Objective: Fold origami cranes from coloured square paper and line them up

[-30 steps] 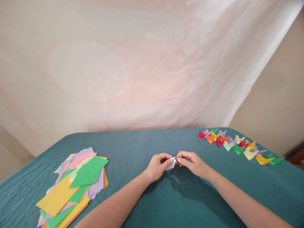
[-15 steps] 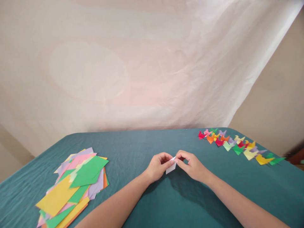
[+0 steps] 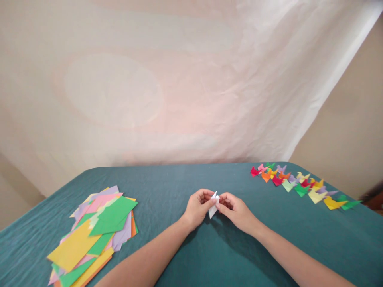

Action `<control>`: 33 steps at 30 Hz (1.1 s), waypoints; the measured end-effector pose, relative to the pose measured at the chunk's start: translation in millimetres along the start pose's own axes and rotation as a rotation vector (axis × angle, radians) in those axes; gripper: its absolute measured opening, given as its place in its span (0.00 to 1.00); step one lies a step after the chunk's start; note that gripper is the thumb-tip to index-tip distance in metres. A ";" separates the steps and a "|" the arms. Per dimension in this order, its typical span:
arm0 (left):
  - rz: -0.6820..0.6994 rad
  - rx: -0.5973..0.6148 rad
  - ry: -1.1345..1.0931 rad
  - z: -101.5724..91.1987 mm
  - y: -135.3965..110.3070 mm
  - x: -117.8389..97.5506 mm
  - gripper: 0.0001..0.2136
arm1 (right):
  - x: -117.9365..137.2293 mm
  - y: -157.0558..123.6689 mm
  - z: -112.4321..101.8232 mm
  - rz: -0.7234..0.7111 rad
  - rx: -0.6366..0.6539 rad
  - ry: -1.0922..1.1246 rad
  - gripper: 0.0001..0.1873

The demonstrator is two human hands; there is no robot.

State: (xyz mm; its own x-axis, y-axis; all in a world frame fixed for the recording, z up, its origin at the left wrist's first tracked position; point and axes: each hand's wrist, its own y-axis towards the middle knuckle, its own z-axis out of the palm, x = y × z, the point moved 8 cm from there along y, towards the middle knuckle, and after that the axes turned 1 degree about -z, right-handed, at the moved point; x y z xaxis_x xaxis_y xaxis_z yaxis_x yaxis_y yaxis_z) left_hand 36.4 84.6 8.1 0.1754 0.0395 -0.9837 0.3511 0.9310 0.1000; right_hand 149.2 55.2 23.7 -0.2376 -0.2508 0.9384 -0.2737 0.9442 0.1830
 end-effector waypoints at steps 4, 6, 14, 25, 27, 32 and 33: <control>-0.014 -0.011 -0.043 -1.2 0.4 1.4 0.17 | -9.6 2.6 -5.7 0.011 -0.060 0.044 0.13; -0.016 -0.032 -0.045 -3.2 0.6 2.3 0.18 | -14.7 3.5 -10.6 0.017 -0.101 0.034 0.14; 0.130 -0.118 0.375 -10.0 -1.8 -12.9 0.11 | -26.8 5.0 -18.6 0.022 -0.153 -0.109 0.09; 0.513 0.181 1.020 19.3 -19.8 -40.7 0.20 | -23.4 5.7 -11.1 -0.069 -0.152 -0.297 0.05; 0.503 0.201 1.075 19.4 -19.5 -37.1 0.20 | -21.9 5.6 -9.8 -0.092 -0.150 -0.367 0.05; 0.482 0.237 1.161 19.9 -19.0 -33.1 0.18 | -13.7 4.6 -8.9 -0.169 -0.162 -0.529 0.05; 0.478 0.245 1.173 20.4 -19.0 -32.9 0.18 | -11.9 4.4 -8.8 -0.184 -0.162 -0.553 0.05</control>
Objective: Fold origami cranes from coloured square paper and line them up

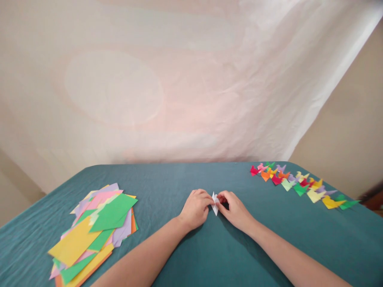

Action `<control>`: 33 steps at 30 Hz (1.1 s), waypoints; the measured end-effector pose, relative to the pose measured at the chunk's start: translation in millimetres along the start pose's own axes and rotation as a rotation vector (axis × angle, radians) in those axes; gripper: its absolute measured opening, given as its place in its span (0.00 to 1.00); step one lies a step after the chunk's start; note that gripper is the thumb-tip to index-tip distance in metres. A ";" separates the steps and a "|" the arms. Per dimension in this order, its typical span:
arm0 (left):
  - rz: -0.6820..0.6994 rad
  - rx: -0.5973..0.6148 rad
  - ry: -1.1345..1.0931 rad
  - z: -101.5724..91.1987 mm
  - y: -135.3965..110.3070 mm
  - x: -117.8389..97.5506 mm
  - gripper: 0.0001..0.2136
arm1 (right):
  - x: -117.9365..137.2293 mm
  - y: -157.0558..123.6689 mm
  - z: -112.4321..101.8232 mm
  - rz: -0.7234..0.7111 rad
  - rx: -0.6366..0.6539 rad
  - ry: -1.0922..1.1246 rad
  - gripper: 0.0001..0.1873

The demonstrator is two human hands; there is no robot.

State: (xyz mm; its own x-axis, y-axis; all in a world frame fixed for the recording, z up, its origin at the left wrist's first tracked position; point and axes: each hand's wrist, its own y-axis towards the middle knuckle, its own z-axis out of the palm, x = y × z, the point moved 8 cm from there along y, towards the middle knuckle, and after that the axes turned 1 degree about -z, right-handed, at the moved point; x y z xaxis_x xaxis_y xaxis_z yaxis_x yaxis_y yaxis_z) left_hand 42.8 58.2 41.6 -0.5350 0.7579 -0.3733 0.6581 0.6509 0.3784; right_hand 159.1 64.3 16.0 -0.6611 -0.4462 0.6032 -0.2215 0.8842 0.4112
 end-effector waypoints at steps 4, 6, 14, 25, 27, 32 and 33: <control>0.006 0.032 0.037 0.2 0.8 -1.9 0.17 | 3.7 0.0 -3.1 -0.047 0.014 -0.054 0.03; 0.020 0.045 0.052 -0.2 1.4 -3.0 0.17 | 4.2 -0.6 -4.8 -0.061 0.026 -0.058 0.03; 0.160 0.112 0.151 -0.8 3.0 -4.2 0.07 | 14.3 -2.6 -9.1 -0.209 0.087 -0.123 0.06; 0.223 0.102 0.314 2.3 2.5 -4.9 0.11 | 34.7 -7.4 -9.5 -0.415 0.226 -0.247 0.10; 0.217 0.100 0.327 3.4 2.7 -4.1 0.11 | 35.3 -7.5 -9.1 -0.410 0.227 -0.260 0.10; 0.192 0.096 0.322 3.8 2.9 -2.0 0.11 | 37.9 -8.0 -9.0 -0.404 0.230 -0.269 0.10; 0.189 0.098 0.320 3.6 3.0 -2.1 0.11 | 38.0 -8.0 -9.1 -0.400 0.231 -0.267 0.10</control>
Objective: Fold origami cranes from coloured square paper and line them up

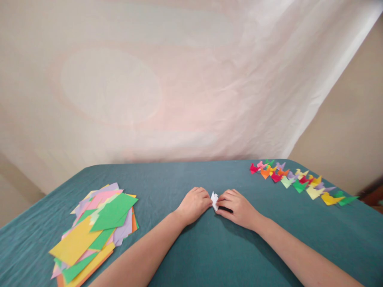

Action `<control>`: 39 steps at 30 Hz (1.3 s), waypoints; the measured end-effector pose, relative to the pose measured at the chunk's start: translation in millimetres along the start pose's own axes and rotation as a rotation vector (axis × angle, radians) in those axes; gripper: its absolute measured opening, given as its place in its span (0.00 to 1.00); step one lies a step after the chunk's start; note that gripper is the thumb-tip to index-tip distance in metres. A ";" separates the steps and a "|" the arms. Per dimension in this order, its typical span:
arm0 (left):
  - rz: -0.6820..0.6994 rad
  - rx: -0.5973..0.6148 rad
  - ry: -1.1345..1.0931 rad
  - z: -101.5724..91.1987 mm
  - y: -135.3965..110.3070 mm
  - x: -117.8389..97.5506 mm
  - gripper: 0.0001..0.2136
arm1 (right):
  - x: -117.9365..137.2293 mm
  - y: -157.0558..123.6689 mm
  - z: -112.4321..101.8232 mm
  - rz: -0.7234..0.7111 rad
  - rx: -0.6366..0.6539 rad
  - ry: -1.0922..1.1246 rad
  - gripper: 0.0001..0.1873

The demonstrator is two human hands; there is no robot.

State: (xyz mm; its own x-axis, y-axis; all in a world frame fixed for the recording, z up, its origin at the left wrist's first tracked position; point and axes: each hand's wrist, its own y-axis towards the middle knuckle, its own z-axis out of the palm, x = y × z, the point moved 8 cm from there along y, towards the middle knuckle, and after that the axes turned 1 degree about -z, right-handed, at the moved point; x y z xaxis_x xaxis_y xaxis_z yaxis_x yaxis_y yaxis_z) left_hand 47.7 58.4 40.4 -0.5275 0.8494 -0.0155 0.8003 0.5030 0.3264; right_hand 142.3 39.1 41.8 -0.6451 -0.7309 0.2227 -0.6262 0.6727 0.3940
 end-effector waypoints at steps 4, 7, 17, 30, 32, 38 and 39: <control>-0.022 0.010 -0.020 -0.7 0.0 1.2 0.11 | -2.9 0.0 -0.2 0.035 -0.027 0.044 0.12; -0.056 -0.005 -0.075 -0.9 -0.5 4.4 0.11 | -8.0 -0.6 -0.6 0.084 -0.088 0.087 0.13; -0.189 -0.076 -0.281 3.8 -2.6 14.9 0.08 | -19.9 0.2 7.2 0.203 -0.140 0.203 0.11; -0.368 -0.117 -0.315 10.3 0.0 24.0 0.08 | -38.4 -0.7 14.7 0.342 -0.191 0.283 0.10; -0.385 -0.126 -0.297 10.4 0.0 23.5 0.08 | -39.5 -0.1 15.6 0.343 -0.188 0.273 0.10; -0.395 -0.125 -0.253 11.8 -0.6 22.3 0.07 | -41.1 1.5 18.1 0.353 -0.183 0.225 0.09; -0.388 -0.123 -0.248 10.6 -1.1 21.3 0.07 | -41.3 1.7 18.4 0.355 -0.184 0.218 0.09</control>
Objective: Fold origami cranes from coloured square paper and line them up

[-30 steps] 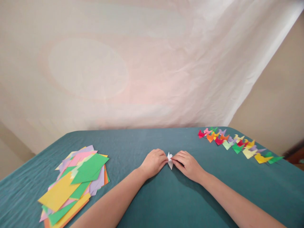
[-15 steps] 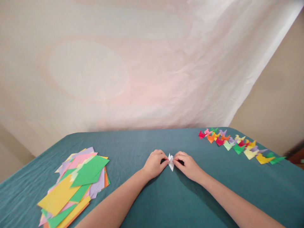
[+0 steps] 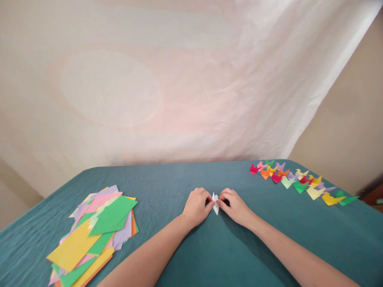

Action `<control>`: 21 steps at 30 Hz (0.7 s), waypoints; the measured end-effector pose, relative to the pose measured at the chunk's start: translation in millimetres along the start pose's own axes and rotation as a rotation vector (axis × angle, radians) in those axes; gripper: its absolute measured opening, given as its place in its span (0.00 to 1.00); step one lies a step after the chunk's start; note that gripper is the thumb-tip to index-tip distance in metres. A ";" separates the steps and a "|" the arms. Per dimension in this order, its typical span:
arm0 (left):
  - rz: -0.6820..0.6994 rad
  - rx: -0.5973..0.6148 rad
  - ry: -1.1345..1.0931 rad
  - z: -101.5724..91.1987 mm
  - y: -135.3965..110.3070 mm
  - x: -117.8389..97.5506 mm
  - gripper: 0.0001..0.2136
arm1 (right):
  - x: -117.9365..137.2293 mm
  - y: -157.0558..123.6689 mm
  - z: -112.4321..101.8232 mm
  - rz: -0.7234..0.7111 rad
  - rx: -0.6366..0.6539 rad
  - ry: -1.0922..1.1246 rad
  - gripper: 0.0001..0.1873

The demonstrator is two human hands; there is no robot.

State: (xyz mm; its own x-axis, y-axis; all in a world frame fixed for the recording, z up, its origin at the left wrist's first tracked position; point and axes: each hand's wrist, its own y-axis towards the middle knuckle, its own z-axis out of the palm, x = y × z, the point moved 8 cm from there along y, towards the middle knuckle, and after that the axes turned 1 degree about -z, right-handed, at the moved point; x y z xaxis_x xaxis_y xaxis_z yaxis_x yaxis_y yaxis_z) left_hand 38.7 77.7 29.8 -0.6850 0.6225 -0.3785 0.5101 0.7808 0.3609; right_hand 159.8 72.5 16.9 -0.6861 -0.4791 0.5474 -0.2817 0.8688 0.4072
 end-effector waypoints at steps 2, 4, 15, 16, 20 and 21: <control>0.034 0.007 0.014 -4.0 -2.0 -4.8 0.06 | -0.3 0.2 0.5 0.000 -0.003 -0.009 0.09; 0.100 0.022 0.042 -9.6 -4.5 -13.4 0.07 | -0.5 0.4 0.9 -0.001 -0.004 -0.015 0.10; 0.296 0.170 0.162 -17.7 -10.5 -35.6 0.15 | 0.2 0.4 0.7 0.000 0.003 -0.008 0.10; 0.304 0.184 0.177 -15.8 -12.8 -35.1 0.16 | 0.0 0.4 0.9 -0.002 0.000 -0.005 0.10; 0.320 0.206 0.230 -9.7 -23.9 -33.5 0.19 | -1.3 0.4 1.2 -0.009 -0.011 0.002 0.09; 0.317 0.204 0.240 -8.8 -25.8 -33.2 0.20 | -1.5 0.5 1.5 -0.009 -0.009 0.003 0.09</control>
State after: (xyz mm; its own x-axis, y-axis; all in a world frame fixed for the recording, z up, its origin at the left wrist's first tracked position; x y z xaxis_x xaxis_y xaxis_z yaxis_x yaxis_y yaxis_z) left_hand 43.6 36.4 40.5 -0.5670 0.8216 -0.0587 0.7903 0.5627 0.2426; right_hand 159.7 73.8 15.2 -0.6820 -0.4868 0.5458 -0.2812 0.8635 0.4187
